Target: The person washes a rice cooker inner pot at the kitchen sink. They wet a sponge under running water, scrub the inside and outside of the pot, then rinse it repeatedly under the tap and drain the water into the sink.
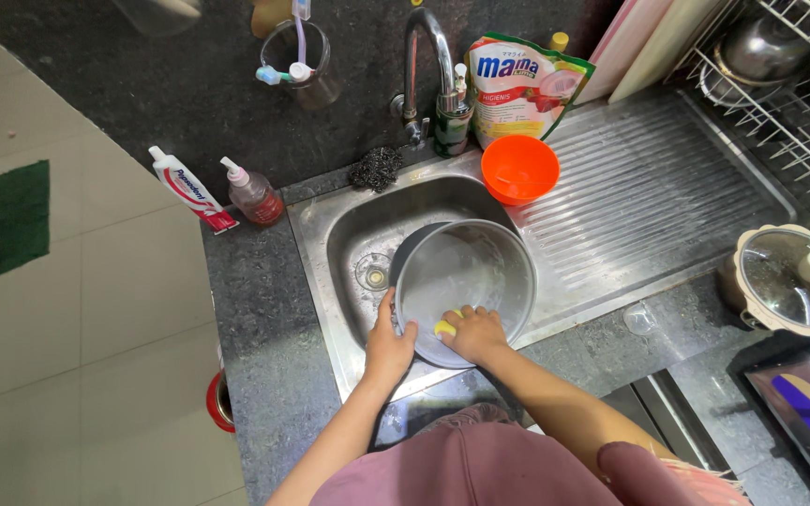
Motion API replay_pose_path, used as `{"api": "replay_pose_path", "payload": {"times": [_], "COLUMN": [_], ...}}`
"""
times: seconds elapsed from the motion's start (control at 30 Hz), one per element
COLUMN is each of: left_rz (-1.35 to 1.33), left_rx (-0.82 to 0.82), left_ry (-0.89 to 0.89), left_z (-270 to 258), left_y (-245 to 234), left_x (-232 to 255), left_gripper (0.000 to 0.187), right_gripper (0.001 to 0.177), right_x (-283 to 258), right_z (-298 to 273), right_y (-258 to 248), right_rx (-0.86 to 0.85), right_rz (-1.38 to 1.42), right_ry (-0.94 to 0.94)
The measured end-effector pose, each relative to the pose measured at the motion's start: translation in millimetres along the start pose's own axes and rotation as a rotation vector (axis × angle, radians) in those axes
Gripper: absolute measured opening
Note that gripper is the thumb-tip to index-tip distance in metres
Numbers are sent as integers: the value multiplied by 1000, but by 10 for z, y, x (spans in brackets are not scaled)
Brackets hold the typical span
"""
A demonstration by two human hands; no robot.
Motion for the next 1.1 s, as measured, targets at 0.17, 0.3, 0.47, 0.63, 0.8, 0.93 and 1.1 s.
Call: {"api": "replay_pose_path", "payload": {"times": [0.17,0.3,0.47,0.63,0.8,0.93,1.1], "left_rz": [-629,-702,-641,-551,-504,-585,-644], "left_rx": [-203,-256,-230,-192,-208,-211,-206], "left_ry": [-414,-359,-298,-264,-240,-236,-311], "left_z": [2,100,83,-29,4,43,44], "left_y": [440,643,665,698,688,656,627], "left_x": [-448,-594,-619,-447,-376,-456,-478], "left_gripper": [103,110,113,112,112,110,105], "right_gripper": [44,41,40,33,42,42,26], "right_x": [0,2,248,748,216,-81,425], "right_z": [76,124,357,712,849,773,750], "right_y": [2,147,243,-2,906,1083,312], "right_rx": [-68,-138,-139,359,4,-232,65], "right_rz": [14,143,-115,-426,180,1113,-321], "right_ry": [-30,-93,-193,-154,-246,-355,-222]}}
Point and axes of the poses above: each hand's wrist, its own z-axis towards the middle knuckle, its own y-axis out of the palm, x = y × z, the point moved 9 cm from there along z, towards the middle knuckle, and after that the axes turned 13 degrees about -x, right-handed, at the moved point
